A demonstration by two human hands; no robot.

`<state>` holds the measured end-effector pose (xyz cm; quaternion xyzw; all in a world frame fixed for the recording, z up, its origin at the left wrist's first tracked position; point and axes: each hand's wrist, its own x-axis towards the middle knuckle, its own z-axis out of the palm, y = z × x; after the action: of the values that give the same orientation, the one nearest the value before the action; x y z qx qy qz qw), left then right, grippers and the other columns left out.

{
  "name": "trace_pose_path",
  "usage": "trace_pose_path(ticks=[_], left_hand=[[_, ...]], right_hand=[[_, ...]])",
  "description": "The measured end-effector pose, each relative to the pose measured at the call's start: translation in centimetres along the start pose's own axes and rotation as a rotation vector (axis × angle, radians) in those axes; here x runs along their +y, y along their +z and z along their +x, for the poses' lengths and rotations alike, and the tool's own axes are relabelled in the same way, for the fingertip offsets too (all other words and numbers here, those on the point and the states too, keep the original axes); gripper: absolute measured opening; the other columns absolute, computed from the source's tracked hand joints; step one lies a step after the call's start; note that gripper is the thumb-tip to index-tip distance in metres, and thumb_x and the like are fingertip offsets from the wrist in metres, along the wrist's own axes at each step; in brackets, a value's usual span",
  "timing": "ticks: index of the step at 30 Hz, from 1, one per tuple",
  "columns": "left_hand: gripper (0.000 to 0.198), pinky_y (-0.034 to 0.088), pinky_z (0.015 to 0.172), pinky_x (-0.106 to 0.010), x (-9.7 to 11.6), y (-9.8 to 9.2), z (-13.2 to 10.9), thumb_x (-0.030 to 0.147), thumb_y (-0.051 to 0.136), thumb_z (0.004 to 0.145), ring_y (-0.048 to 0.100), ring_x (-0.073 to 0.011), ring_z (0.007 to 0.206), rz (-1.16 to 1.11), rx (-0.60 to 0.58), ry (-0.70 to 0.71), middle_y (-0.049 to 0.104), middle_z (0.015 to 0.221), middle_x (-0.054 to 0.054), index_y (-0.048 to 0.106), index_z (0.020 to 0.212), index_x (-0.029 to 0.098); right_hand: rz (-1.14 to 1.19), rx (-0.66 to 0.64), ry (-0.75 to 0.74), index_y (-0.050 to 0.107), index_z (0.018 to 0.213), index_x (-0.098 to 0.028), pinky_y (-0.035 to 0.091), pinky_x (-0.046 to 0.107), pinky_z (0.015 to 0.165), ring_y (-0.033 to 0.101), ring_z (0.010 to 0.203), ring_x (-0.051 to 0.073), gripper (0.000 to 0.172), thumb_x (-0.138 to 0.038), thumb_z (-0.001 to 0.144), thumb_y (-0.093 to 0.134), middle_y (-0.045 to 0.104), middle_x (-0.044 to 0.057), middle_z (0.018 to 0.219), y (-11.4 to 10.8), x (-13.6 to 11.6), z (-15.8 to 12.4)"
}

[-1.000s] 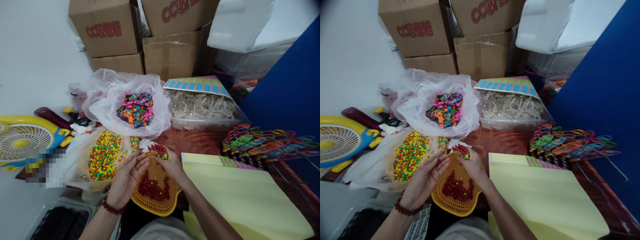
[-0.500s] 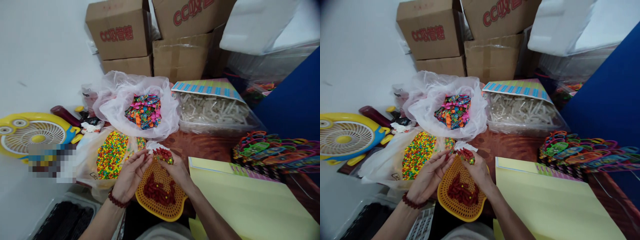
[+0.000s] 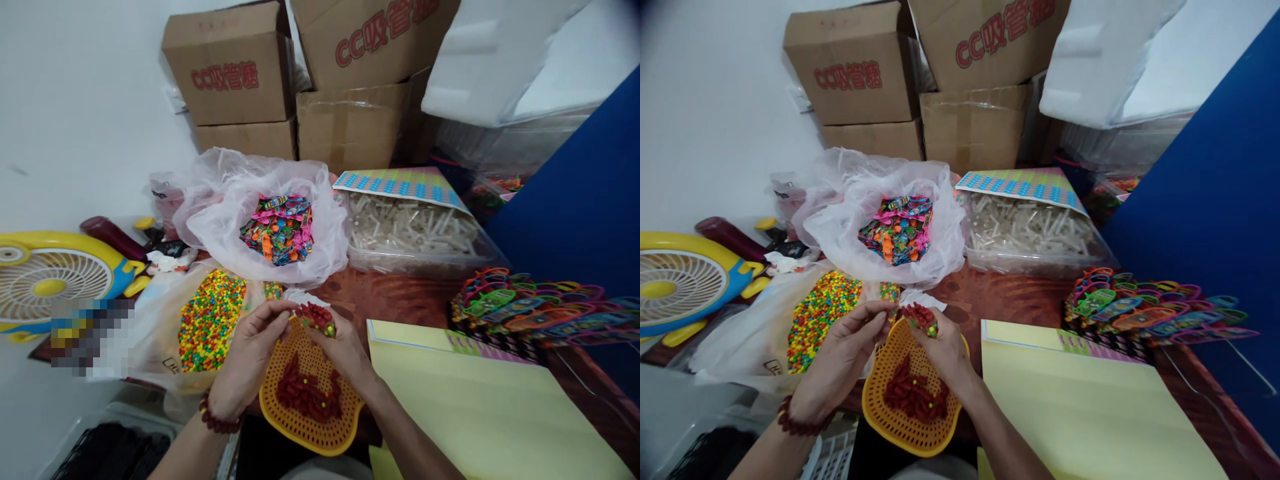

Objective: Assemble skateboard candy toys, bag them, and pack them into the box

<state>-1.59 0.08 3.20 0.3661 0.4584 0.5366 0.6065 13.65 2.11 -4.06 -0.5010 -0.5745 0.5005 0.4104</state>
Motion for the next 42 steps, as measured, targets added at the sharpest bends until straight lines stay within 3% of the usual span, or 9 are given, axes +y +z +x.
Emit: trace_pose_path(ticks=[6,11,16,25,37,42], left_hand=[[0.014,0.052,0.077,-0.028,0.0,0.8,-0.5,0.026,0.072,0.074,0.066,-0.0164,0.083,0.001,0.021,0.052,0.069,0.089,-0.004,0.066,0.084,0.017],[0.011,0.050,0.079,-0.028,-0.8,1.8,-0.6,0.026,0.066,0.079,0.063,-0.0159,0.084,0.299,0.071,0.247,0.070,0.089,-0.003,0.072,0.086,0.021],[0.008,0.045,0.085,-0.029,-1.4,2.1,0.2,0.021,0.065,0.078,0.058,-0.0172,0.092,0.534,0.080,0.482,0.064,0.093,-0.003,0.072,0.075,0.023],[0.013,0.038,0.090,-0.034,-2.4,1.7,0.6,0.021,0.058,0.084,0.050,-0.0196,0.101,0.798,0.039,0.526,0.055,0.099,-0.003,0.069,0.078,0.023],[0.016,0.038,0.086,-0.038,-2.1,1.5,0.8,0.016,0.052,0.087,0.047,-0.0216,0.096,1.085,-0.031,0.704,0.055,0.097,-0.006,0.066,0.083,0.021],[0.016,0.038,0.083,-0.037,-2.1,1.4,0.8,0.016,0.051,0.087,0.045,-0.0219,0.093,1.121,-0.036,0.738,0.055,0.092,-0.006,0.066,0.081,0.020]], right_hand=[[0.005,-0.005,-0.031,0.062,0.100,-0.019,0.044,0.024,0.064,0.057,0.069,0.014,0.026,-0.036,0.079,0.061,0.065,0.000,0.081,0.3,-0.1,0.0],[0.003,-0.020,-0.026,0.062,0.096,-0.019,0.041,0.022,0.055,0.052,0.063,0.012,0.023,-0.034,0.078,0.061,0.061,-0.002,0.072,0.6,-0.7,0.0],[0.024,-0.026,-0.101,0.060,0.084,-0.019,0.039,0.022,0.055,0.046,0.060,0.011,0.012,-0.030,0.080,0.056,0.054,-0.003,0.066,1.0,-0.8,0.0],[0.038,-0.041,-0.114,0.062,0.090,-0.019,0.039,0.022,0.061,0.050,0.066,0.012,0.015,-0.022,0.079,0.052,0.060,-0.003,0.073,1.1,-1.0,-0.1],[-0.018,-0.042,-0.076,0.058,0.081,-0.021,0.040,0.025,0.064,0.051,0.066,0.014,0.010,-0.019,0.076,0.049,0.058,-0.002,0.071,1.4,-0.4,-0.2],[-0.061,-0.014,-0.051,0.054,0.078,-0.020,0.035,0.024,0.060,0.049,0.063,0.014,0.004,-0.022,0.077,0.051,0.057,-0.002,0.069,1.8,0.0,-0.3]])
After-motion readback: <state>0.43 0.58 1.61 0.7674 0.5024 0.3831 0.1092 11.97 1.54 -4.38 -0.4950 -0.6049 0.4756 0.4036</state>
